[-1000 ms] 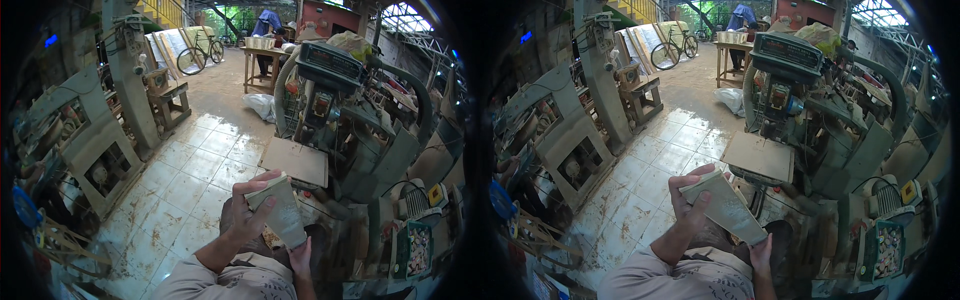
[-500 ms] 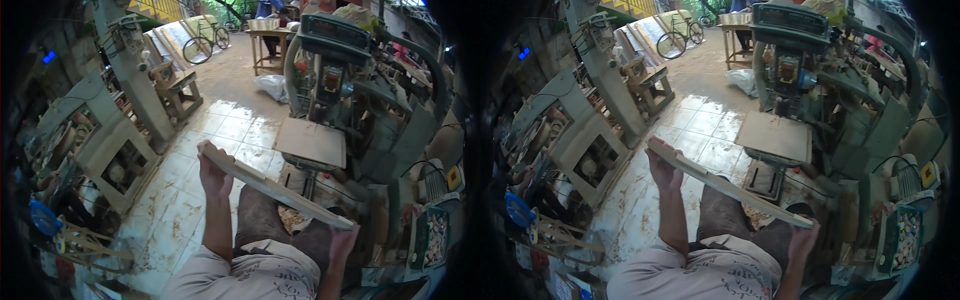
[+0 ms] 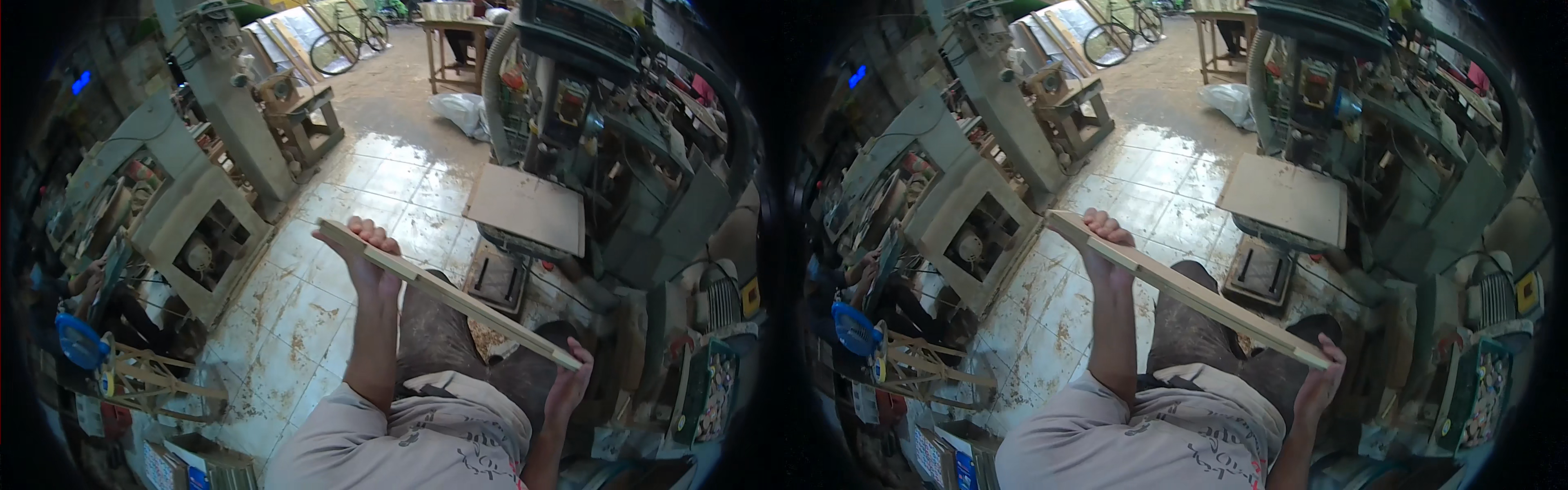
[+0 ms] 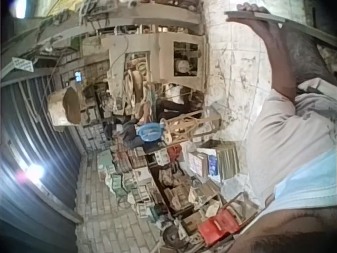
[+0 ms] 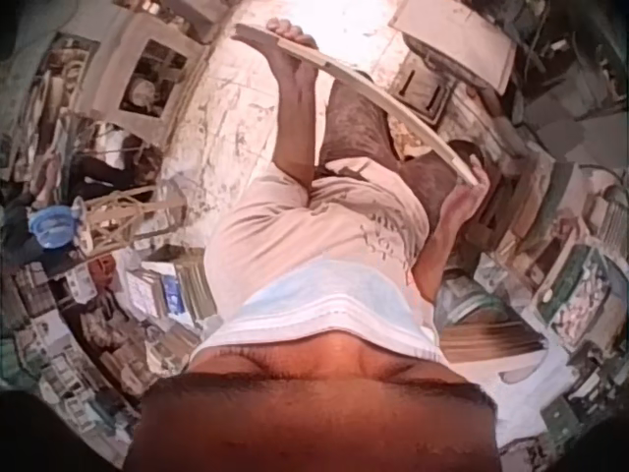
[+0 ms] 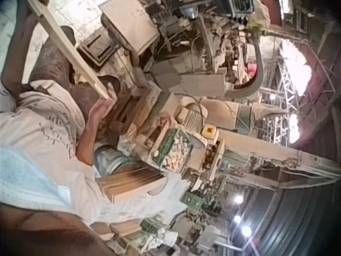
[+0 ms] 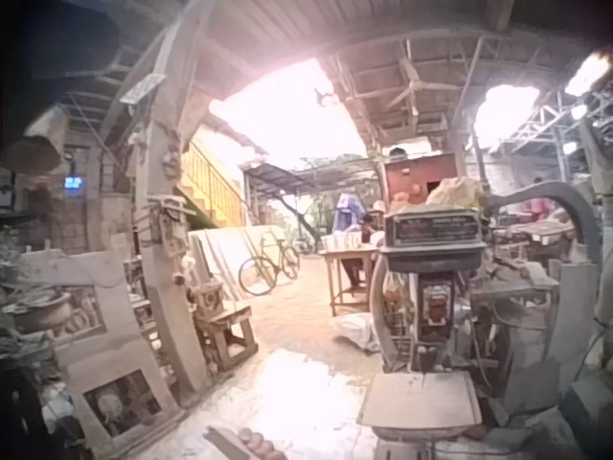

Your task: The person sits on the floor in a workshop and uses a bench drill press to drill holes into rectangular wooden planks. They handle the planks one at a time, positioning them under the drill bit, operating the machine, and inspecting the drilled holes before moving to the next piece.

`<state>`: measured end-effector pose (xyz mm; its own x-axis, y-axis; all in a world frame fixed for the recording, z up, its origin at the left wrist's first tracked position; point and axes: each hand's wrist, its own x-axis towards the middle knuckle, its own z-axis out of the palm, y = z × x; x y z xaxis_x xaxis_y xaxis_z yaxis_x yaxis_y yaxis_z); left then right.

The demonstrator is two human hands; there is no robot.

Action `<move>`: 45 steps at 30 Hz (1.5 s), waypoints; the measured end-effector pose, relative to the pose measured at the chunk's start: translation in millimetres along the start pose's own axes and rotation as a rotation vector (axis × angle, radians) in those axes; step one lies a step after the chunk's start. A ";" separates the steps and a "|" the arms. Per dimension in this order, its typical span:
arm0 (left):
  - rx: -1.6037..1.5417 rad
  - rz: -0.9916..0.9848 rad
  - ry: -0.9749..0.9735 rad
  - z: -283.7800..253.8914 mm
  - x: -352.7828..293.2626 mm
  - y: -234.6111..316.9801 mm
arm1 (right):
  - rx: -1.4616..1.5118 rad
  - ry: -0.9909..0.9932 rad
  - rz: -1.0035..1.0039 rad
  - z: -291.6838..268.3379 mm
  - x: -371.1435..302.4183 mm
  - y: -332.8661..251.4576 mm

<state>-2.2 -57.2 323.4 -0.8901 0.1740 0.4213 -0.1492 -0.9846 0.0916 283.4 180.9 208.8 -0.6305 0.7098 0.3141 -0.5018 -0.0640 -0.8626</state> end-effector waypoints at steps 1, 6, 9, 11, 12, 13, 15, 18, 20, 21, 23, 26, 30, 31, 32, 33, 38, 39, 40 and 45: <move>-0.020 -0.014 -0.006 -2.6 1.1 2.1 | -0.268 0.013 -0.021 0.0 3.4 -5.2; -0.052 -0.002 0.081 -9.5 1.2 6.3 | -0.724 -0.012 -0.231 22.4 11.8 -54.5; -0.019 -0.018 -0.002 -7.8 0.6 2.3 | -0.976 -0.265 -0.292 51.4 10.6 -82.6; -0.048 -0.043 -0.069 -5.6 1.1 -1.3 | -1.028 -0.429 -0.322 74.3 13.6 -82.4; -0.052 -0.060 -0.073 -4.4 1.2 -2.6 | -1.029 -0.451 -0.374 82.7 17.0 -80.1; -0.059 -0.076 -0.080 -3.3 1.1 -3.2 | -1.057 -0.486 -0.390 90.3 20.9 -75.3; -0.068 -0.092 -0.107 -2.0 1.0 -3.6 | -1.078 -0.505 -0.402 97.9 24.8 -68.9; -0.081 -0.084 -0.060 -1.4 0.8 -3.4 | -1.030 -0.523 -0.437 97.7 29.3 -62.4; -0.039 -0.096 -0.102 0.7 2.9 -4.8 | -1.006 -0.477 -0.455 96.6 29.7 -59.3; -0.031 -0.124 -0.144 2.6 3.6 -7.3 | -0.992 -0.446 -0.466 96.0 29.8 -57.9; 0.027 -0.099 -0.138 9.6 4.2 -14.7 | -0.954 -0.410 -0.438 93.9 30.7 -55.6; 0.324 -0.025 0.002 23.2 -6.3 -39.6 | -0.867 -0.370 -0.386 90.6 32.2 -52.0; 0.627 -0.223 -0.230 29.6 -46.9 -93.7 | -0.536 -0.233 -0.021 85.7 32.0 -45.7; 0.674 -0.304 -0.219 29.9 -59.2 -101.6 | -0.492 -0.227 -0.078 84.5 35.2 -42.0; 0.756 -0.385 -0.227 30.0 -69.4 -107.2 | -0.390 -0.196 -0.022 82.8 36.2 -39.6; 0.796 -0.396 -0.292 30.2 -75.7 -110.9 | -0.283 -0.166 0.054 81.1 37.5 -36.8; 0.843 -0.541 -0.486 37.9 -84.1 -120.6 | 0.222 -0.192 0.271 73.0 44.8 -25.8; 0.842 -0.561 -0.464 40.7 -85.4 -121.6 | 0.214 -0.155 0.293 72.6 45.1 -24.6; 0.873 -0.560 -0.460 42.9 -84.3 -124.1 | 0.229 -0.121 0.284 72.5 44.9 -23.9; 0.878 -0.635 -0.436 49.7 -86.1 -130.7 | 0.220 -0.064 0.254 72.4 44.1 -25.7</move>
<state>115.4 57.4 320.1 -0.5134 0.7904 0.3342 -0.0131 -0.3967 0.9179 225.6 163.0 273.6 -0.7845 0.6063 0.1303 -0.4350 -0.3881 -0.8125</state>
